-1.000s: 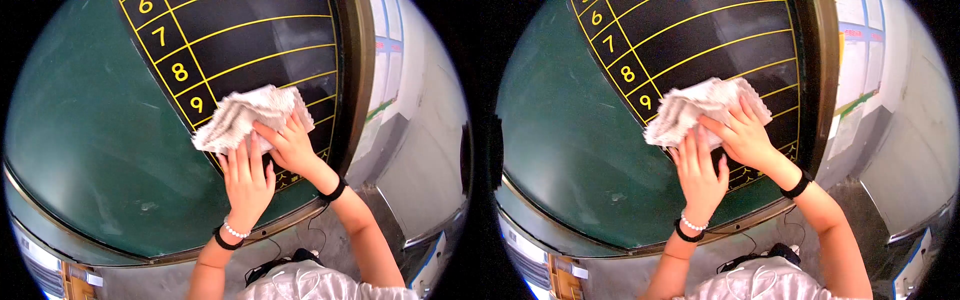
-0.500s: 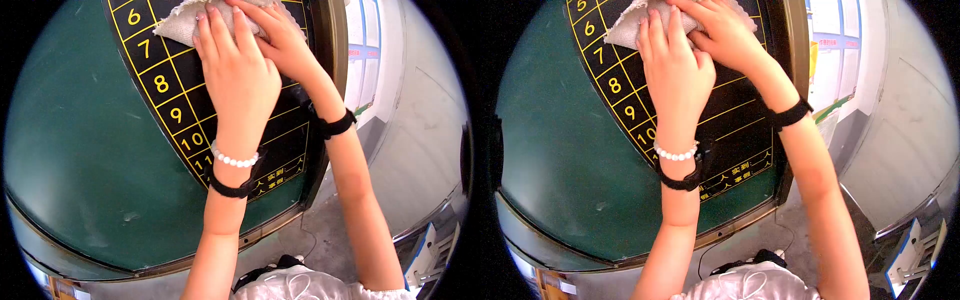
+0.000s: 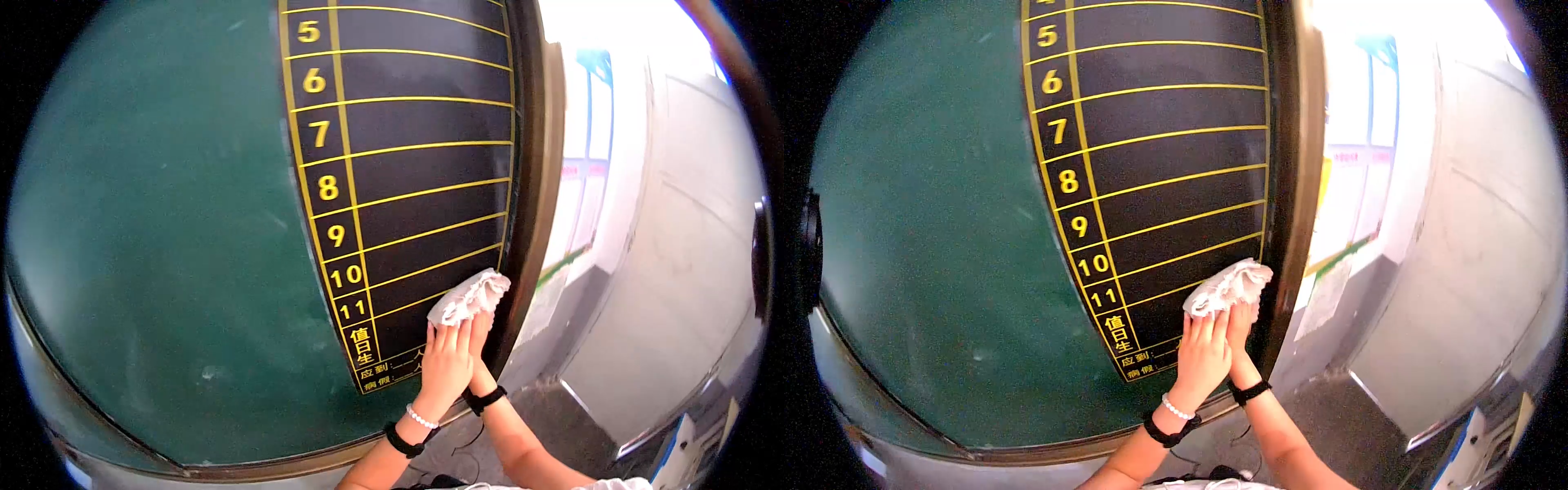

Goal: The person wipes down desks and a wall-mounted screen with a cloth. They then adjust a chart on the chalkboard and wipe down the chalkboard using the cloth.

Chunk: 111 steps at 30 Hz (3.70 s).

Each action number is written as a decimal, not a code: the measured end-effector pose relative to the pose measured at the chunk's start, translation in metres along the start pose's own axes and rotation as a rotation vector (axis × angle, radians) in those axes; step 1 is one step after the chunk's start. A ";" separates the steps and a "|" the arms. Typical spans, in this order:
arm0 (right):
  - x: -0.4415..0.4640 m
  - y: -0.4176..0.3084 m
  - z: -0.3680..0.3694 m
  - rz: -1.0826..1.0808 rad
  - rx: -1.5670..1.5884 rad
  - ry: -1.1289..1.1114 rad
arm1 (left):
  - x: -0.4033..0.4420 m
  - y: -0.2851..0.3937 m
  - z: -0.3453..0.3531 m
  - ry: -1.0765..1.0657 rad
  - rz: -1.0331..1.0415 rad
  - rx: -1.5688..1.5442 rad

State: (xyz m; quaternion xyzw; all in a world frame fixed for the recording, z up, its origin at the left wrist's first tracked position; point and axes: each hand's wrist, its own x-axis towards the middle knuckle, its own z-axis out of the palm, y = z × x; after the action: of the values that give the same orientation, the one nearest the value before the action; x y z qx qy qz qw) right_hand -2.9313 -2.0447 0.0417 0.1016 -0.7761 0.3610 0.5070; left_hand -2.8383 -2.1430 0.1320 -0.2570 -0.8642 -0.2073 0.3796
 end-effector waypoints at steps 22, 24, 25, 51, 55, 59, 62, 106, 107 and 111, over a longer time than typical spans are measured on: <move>0.270 -0.253 -0.054 -0.790 0.127 0.072 | 0.054 -0.027 -0.187 0.707 0.076 -0.211; 0.251 -0.242 -0.052 -0.737 0.062 -0.011 | 0.042 -0.036 -0.181 0.686 -0.003 -0.232; 0.243 -0.232 -0.047 -0.739 0.038 -0.021 | 0.037 -0.042 -0.175 0.681 -0.023 -0.230; -0.090 -0.052 -0.076 0.386 0.506 -0.798 | -0.167 -0.060 -0.071 0.102 -0.670 -0.426; -0.121 -0.020 -0.105 1.487 1.254 -0.899 | -0.181 -0.063 -0.072 0.094 -0.732 -0.489; -0.165 0.001 -0.118 1.452 0.822 -0.708 | -0.179 -0.060 -0.071 0.120 -0.730 -0.460; -0.176 0.012 -0.130 1.507 0.952 -0.727 | -0.177 -0.061 -0.066 0.118 -0.706 -0.459; -0.154 -0.006 -0.169 1.588 0.964 -0.614 | -0.177 -0.072 -0.047 -0.016 -0.930 -1.341; -0.156 -0.003 -0.170 1.605 0.952 -0.613 | -0.172 -0.068 -0.050 -0.020 -0.918 -1.322; -0.164 0.010 -0.171 1.624 0.955 -0.613 | -0.179 -0.073 -0.045 0.211 -1.004 -1.184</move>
State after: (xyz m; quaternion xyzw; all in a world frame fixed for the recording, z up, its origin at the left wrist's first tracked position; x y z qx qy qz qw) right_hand -2.7380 -1.9585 -0.0654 -0.1786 -0.4809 0.8320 -0.2112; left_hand -2.7539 -2.2765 0.0116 0.0258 -0.5819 -0.8039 0.1204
